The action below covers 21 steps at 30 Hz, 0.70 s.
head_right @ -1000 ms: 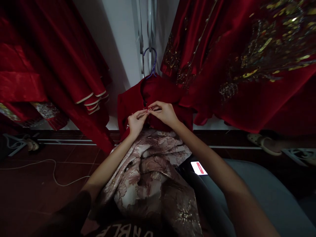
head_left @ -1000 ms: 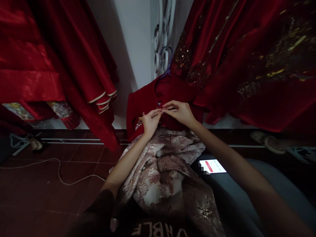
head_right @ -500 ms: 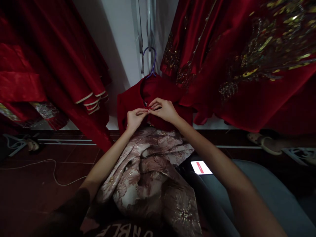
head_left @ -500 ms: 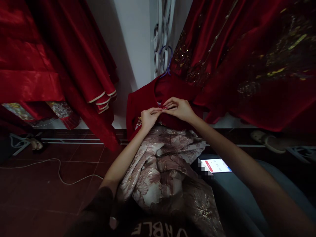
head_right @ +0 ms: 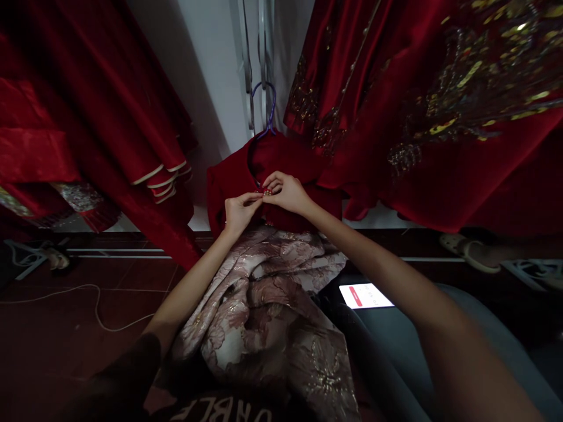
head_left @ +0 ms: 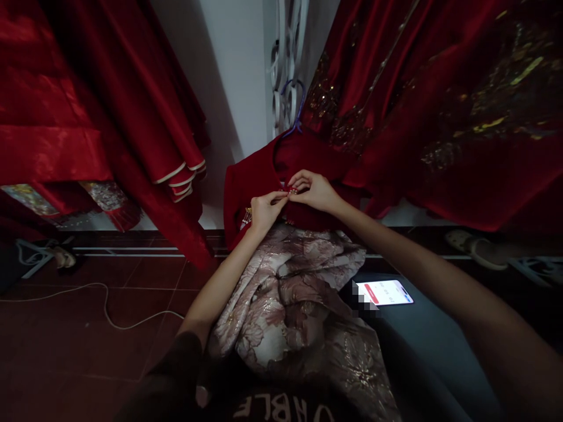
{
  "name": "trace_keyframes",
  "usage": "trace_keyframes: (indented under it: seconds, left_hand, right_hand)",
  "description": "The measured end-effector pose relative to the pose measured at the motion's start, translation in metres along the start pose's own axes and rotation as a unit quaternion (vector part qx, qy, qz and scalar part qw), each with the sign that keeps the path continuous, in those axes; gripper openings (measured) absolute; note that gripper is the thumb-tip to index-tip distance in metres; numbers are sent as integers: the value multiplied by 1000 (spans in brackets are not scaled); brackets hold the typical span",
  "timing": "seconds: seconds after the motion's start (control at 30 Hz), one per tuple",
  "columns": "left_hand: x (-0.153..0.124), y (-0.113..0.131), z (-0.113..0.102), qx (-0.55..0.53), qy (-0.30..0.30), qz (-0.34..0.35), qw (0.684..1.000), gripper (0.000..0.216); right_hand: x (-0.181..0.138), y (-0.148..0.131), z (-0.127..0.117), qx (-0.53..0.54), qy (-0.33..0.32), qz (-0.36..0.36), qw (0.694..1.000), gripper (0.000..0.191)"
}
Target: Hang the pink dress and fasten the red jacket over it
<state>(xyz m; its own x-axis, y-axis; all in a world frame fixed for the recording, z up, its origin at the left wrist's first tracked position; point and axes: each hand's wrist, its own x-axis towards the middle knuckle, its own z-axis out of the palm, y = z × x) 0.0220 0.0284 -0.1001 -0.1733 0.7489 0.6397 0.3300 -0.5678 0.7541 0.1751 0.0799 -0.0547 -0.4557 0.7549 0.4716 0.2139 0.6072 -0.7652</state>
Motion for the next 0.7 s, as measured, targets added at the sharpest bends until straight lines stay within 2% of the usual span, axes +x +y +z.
trace_keyframes:
  seconds: [0.17, 0.33, 0.47, 0.7]
  left_hand:
    - [-3, 0, 3, -21, -5, -6, 1000, 15]
    - [-2, 0, 4, -41, -8, -18, 999, 18]
    - [0, -2, 5, -61, -9, -48, 997, 19]
    - [0, -6, 6, -66, -12, -41, 997, 17]
  right_hand:
    - [-1, 3, 2, 5, 15, 2, 1000, 33]
    - [1, 5, -8, 62, -46, 40, 996, 40]
    - [1, 6, -14, 73, -73, 42, 994, 48]
    - [-3, 4, -8, 62, -39, 27, 997, 46]
